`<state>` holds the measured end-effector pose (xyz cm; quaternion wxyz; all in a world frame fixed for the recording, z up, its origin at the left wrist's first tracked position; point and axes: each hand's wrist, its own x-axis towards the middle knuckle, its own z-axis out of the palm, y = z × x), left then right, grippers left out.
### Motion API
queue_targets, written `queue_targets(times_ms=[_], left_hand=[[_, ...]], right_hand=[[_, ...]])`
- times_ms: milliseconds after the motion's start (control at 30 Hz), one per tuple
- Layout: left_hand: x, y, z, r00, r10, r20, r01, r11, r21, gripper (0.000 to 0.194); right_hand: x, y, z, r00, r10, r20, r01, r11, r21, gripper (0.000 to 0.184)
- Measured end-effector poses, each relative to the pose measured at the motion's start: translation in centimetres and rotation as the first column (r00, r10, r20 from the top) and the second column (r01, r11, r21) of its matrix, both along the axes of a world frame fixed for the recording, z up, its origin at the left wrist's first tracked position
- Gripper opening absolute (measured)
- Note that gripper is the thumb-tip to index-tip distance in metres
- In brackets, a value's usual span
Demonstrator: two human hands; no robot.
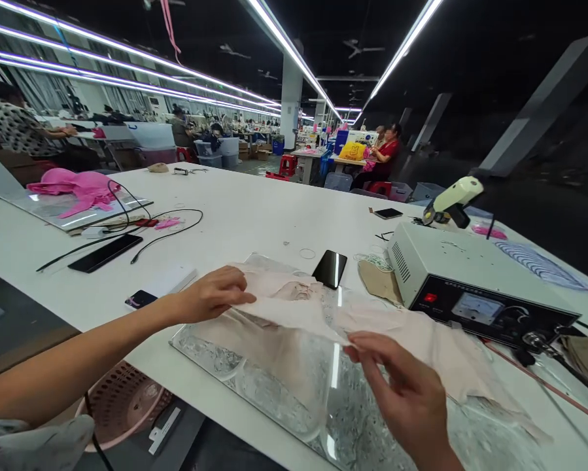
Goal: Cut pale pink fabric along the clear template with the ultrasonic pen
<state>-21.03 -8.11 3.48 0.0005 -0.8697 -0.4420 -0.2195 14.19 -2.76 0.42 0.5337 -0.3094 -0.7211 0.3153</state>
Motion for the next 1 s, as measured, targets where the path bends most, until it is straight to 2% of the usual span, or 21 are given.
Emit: queue_targets(times_ms=[67, 100, 167, 267, 433, 567, 667, 767, 900, 1000], left_hand=[[-0.5, -0.4, -1.3, 0.982, -0.107, -0.155, 0.113, 0.993, 0.03, 0.033], [-0.8, -0.7, -1.9, 0.971, -0.14, -0.192, 0.145, 0.989, 0.016, 0.033], [-1.2, -1.2, -3.0, 0.962, -0.163, -0.22, 0.165, 0.986, -0.009, 0.034], [-1.6, -1.5, -3.8, 0.965, -0.139, -0.223, 0.138, 0.99, -0.019, 0.036], [-2.5, -1.5, -3.9, 0.962, -0.134, -0.238, 0.126, 0.991, -0.047, 0.032], [-2.9, -2.7, -3.4, 0.97, -0.106, -0.219, 0.093, 0.993, -0.07, 0.034], [-1.7, -3.9, -2.6, 0.986, -0.112, -0.121, 0.098, 0.988, -0.12, 0.044], [0.9, -4.5, -2.5, 0.981, -0.19, -0.039, 0.18, 0.967, -0.179, 0.048], [3.4, -3.9, -4.2, 0.959, -0.271, -0.079, 0.235, 0.922, -0.308, 0.05], [3.2, -3.5, -5.4, 0.963, -0.246, -0.112, 0.198, 0.923, -0.329, 0.046]], right_hand=[[0.3, -1.2, -1.9, 0.965, 0.093, 0.243, -0.153, 0.959, 0.239, 0.018], [0.3, -1.7, -2.8, 0.945, 0.108, 0.308, -0.207, 0.929, 0.308, 0.021], [0.0, -2.3, -3.9, 0.912, 0.113, 0.395, -0.267, 0.894, 0.36, 0.024], [-0.7, -2.7, -4.2, 0.893, 0.104, 0.438, -0.295, 0.871, 0.394, 0.023], [-1.2, -3.0, -4.0, 0.876, 0.108, 0.47, -0.352, 0.808, 0.472, 0.024], [-0.8, -3.5, -4.2, 0.852, 0.095, 0.514, -0.364, 0.814, 0.452, 0.026], [-1.0, -3.9, -4.0, 0.829, 0.055, 0.556, -0.353, 0.822, 0.447, 0.043], [-2.1, -4.3, -4.1, 0.793, 0.033, 0.609, -0.403, 0.778, 0.482, 0.056], [-3.0, -4.3, -5.2, 0.733, -0.089, 0.674, -0.453, 0.676, 0.582, 0.051], [-1.9, -4.0, -5.8, 0.705, -0.131, 0.697, -0.472, 0.646, 0.599, 0.044]])
